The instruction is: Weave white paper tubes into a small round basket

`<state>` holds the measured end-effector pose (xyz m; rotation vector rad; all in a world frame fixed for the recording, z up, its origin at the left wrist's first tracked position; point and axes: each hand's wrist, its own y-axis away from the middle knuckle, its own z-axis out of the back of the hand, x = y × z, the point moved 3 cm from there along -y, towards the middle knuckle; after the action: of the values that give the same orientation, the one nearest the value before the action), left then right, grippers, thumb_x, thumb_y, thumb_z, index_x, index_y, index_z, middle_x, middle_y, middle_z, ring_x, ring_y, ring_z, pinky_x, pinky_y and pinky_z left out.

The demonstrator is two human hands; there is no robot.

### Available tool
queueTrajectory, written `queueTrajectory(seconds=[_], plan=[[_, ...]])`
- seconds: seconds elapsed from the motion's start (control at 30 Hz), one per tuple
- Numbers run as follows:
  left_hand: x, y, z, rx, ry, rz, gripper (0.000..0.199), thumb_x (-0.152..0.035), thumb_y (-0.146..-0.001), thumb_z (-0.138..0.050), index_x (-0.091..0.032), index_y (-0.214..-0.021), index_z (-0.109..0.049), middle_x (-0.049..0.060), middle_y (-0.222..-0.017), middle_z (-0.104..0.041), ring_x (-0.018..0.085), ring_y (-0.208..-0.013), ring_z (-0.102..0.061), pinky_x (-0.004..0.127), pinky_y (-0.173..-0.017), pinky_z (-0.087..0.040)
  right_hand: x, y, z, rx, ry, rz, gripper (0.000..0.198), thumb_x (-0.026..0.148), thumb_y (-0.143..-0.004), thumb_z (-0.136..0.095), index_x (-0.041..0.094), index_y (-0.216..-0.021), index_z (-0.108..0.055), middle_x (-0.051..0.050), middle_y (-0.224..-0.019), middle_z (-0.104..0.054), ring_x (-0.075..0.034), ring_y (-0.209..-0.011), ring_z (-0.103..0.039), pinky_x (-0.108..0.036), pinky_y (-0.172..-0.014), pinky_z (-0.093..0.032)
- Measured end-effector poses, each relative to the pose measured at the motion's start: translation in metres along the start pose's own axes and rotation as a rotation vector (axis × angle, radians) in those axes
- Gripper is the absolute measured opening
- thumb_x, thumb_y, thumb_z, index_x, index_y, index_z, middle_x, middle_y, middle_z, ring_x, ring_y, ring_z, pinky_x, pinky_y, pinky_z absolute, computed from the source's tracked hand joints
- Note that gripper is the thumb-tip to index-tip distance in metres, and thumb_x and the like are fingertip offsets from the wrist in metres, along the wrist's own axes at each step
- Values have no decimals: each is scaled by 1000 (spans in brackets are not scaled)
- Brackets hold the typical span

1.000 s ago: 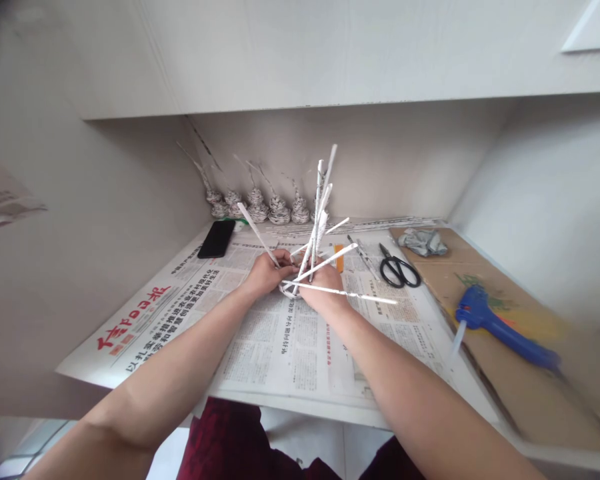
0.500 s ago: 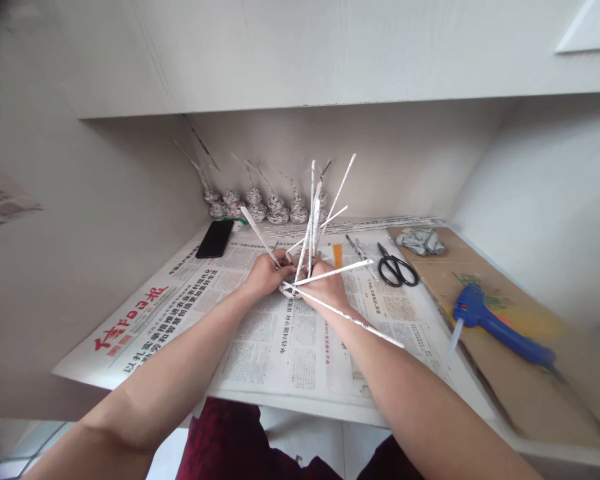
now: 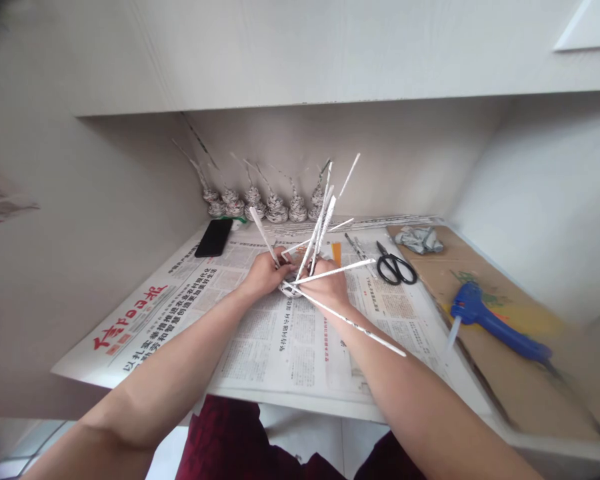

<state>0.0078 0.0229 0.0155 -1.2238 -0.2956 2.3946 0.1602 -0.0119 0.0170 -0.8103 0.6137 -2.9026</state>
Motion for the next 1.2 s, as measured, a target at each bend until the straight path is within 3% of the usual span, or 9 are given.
queueTrajectory(seconds=[0.27, 0.43, 0.63, 0.83, 1.0, 1.1, 1.2], plan=[[-1, -1, 2, -5, -27, 52, 9, -26, -72, -65, -18, -75, -62, 0, -67, -64, 14, -64, -57, 24, -63, -41, -3, 1, 1, 36, -135, 6, 11, 30, -70, -60, 22, -76, -66, -3, -71, -68, -19, -65, -63, -26, -54, -41], [1, -1, 0, 33, 25, 59, 17, -28, -73, -63, -18, -84, -71, 1, -73, -69, 14, -66, -60, 25, -67, -44, -3, 2, -2, -5, -282, 22, 23, 27, -71, -60, 23, -91, -70, -2, -77, -71, -19, -69, -66, -27, -60, -47], [-1, 0, 0, 35, -1, 59, 16, -29, -72, -64, -17, -78, -70, 0, -68, -67, 13, -63, -58, 23, -60, -41, -2, -1, 3, -251, -467, -2, 21, 35, -76, -60, 20, -87, -71, -4, -76, -71, -20, -67, -65, -31, -64, -50], [-9, 2, 2, 40, 3, 83, 14, -28, -72, -64, -16, -74, -70, -1, -63, -65, 12, -59, -55, 22, -57, -37, 6, -5, 35, -530, -778, 118, 20, 37, -81, -60, 19, -88, -65, -4, -91, -67, -18, -81, -62, -32, -75, -50], [-7, 2, 0, 40, 50, 93, 16, -29, -71, -65, -16, -78, -72, -1, -65, -66, 12, -61, -56, 22, -59, -39, 6, -5, 45, -533, -874, 96, 31, 45, -88, -50, 18, -88, -65, -3, -80, -64, -14, -64, -56, -30, -63, -47], [-2, 0, -1, 25, 90, 118, 16, -30, -70, -66, -17, -78, -72, -1, -66, -67, 12, -61, -57, 22, -59, -39, 4, -4, 37, -522, -784, 95, 26, 43, -83, -58, 18, -81, -64, -1, -75, -62, -15, -66, -57, -30, -65, -47], [1, -1, -1, 7, 106, 147, 17, -31, -68, -68, -16, -76, -71, -1, -64, -65, 12, -59, -56, 22, -57, -38, 1, -6, 23, -425, -655, 43, 25, 43, -79, -61, 18, -79, -62, -1, -72, -62, -16, -65, -59, -30, -63, -48]])
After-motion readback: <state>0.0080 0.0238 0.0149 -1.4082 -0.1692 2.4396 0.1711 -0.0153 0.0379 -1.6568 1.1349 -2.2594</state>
